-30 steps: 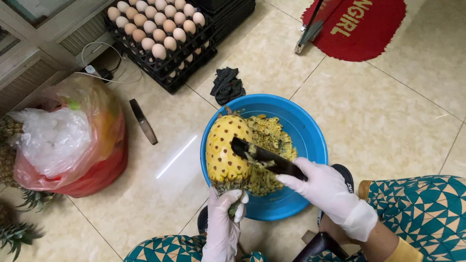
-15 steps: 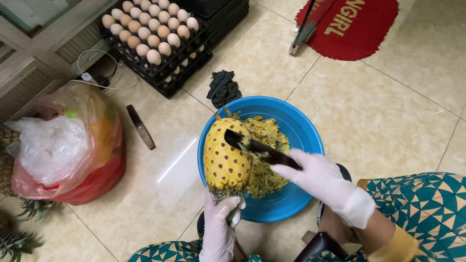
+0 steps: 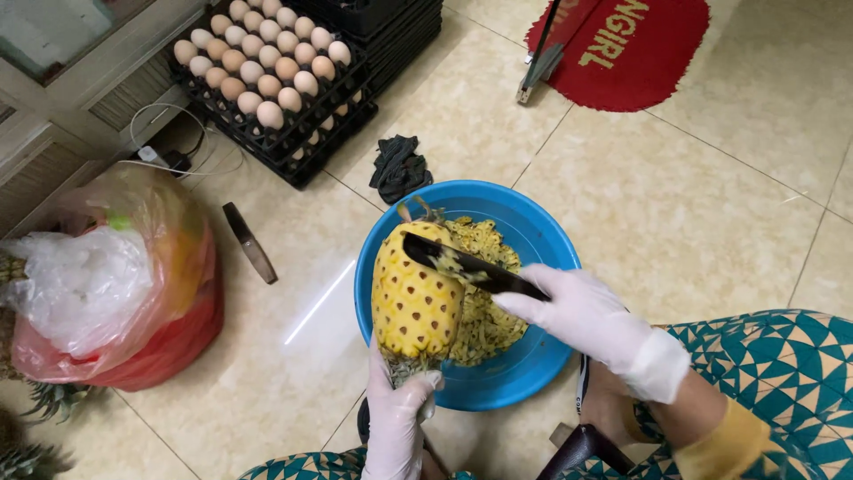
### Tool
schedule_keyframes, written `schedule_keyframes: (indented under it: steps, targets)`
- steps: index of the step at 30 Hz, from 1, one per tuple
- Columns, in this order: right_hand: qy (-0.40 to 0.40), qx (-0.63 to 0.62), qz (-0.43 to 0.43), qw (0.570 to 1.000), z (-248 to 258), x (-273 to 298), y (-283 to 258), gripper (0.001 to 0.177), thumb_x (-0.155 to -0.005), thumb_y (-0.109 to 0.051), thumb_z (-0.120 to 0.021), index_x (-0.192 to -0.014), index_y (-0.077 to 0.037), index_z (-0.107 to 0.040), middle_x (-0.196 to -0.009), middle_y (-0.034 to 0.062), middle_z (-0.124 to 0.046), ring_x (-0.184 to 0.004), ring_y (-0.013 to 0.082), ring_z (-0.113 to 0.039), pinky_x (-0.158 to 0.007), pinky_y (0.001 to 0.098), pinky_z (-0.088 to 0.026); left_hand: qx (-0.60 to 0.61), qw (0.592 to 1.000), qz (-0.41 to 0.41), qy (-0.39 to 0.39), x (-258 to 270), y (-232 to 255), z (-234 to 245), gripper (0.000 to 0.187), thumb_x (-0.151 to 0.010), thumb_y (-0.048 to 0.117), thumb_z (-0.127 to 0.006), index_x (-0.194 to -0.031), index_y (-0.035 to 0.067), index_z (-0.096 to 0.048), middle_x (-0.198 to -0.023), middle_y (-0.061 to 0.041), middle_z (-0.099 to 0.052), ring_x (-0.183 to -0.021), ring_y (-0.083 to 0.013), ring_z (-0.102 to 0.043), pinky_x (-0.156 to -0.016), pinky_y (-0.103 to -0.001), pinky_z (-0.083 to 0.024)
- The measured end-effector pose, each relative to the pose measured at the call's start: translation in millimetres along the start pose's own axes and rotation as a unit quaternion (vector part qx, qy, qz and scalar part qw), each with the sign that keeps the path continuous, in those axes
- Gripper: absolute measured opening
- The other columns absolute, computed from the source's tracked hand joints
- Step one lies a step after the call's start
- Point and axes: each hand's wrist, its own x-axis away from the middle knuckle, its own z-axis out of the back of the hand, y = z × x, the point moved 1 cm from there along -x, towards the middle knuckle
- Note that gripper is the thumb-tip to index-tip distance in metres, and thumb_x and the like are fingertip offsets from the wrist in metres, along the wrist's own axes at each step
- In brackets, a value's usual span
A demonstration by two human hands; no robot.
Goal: Peeling and removing eyes from a pineapple using a knife over a bowl
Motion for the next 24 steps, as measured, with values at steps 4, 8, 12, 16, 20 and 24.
schedule_keyframes:
  steps: [4, 8, 12, 16, 20, 24]
  targets:
    - [0.010, -0.007, 0.026, 1.000, 13, -1, -29, 0.047, -0.091, -0.067, -0.052, -0.099, -0.026, -0.072, -0.088, -0.0010, -0.072, -0.089, 0.0190, -0.066, -0.082, 0.0337, -0.045, -0.023, 0.999, 0.012, 0.022, 6, 7, -7, 0.110, -0.054, -0.006, -0.064, -0.160, 0.018, -0.042, -0.119, -0.019, -0.065, -0.043, -0.0135, -0.033, -0.035, -0.025, -0.026]
    - [-0.047, -0.205, 0.038, 0.977, 10, -34, -24, 0.048, -0.095, -0.060, -0.052, -0.101, -0.017, -0.072, -0.067, 0.0032, -0.058, -0.051, 0.0149, -0.048, -0.055, 0.0311, -0.037, -0.062, 0.998, 0.024, -0.008, 9, 8, -8, 0.118, -0.052, 0.003, -0.068, -0.164, 0.028, -0.039, -0.114, -0.016, -0.060, -0.055, -0.0152, -0.038, -0.037, -0.025, -0.027]
    - [-0.136, -0.412, 0.132, 0.891, -10, -57, 11, 0.066, -0.110, -0.048, -0.038, -0.085, 0.001, -0.075, -0.047, 0.0093, -0.051, -0.033, 0.0145, -0.038, -0.029, 0.0264, -0.031, -0.052, 0.997, 0.063, 0.001, 9, 7, -10, 0.114, -0.055, 0.000, -0.067, -0.163, 0.026, -0.040, -0.108, -0.020, -0.059, -0.052, -0.0173, -0.039, -0.037, -0.025, -0.028]
    - [-0.165, -0.615, 0.118, 0.762, -74, -75, 43, 0.079, -0.096, -0.076, -0.039, -0.092, -0.002, -0.069, -0.051, 0.0064, -0.046, -0.033, 0.0119, -0.029, -0.030, 0.0269, -0.022, -0.054, 0.997, 0.057, -0.011, 13, 14, -14, 0.118, -0.054, -0.001, -0.068, -0.164, 0.029, -0.038, -0.121, -0.018, -0.059, -0.058, -0.0169, -0.043, -0.038, -0.024, -0.029]
    - [-0.097, -0.664, -0.007, 0.741, -100, -64, 22, 0.072, -0.082, -0.087, -0.046, -0.064, -0.018, -0.033, -0.048, 0.0043, -0.031, -0.039, 0.0177, -0.028, -0.039, 0.0327, -0.025, -0.141, 0.987, -0.038, -0.071, 13, 5, -14, 0.119, -0.060, 0.003, -0.068, -0.167, 0.030, -0.024, -0.156, -0.008, -0.048, -0.103, -0.0160, -0.040, -0.079, -0.030, -0.036]
    - [-0.113, -0.679, 0.076, 0.721, -91, -56, -2, 0.068, -0.081, -0.083, -0.052, -0.089, -0.018, -0.033, -0.076, 0.0057, -0.035, -0.065, 0.0204, -0.033, -0.059, 0.0386, -0.029, -0.453, 0.888, -0.052, -0.064, 18, 9, -18, 0.124, -0.065, 0.051, -0.064, -0.167, 0.043, 0.006, -0.149, -0.006, -0.064, -0.112, -0.0405, -0.076, -0.091, -0.044, -0.061]
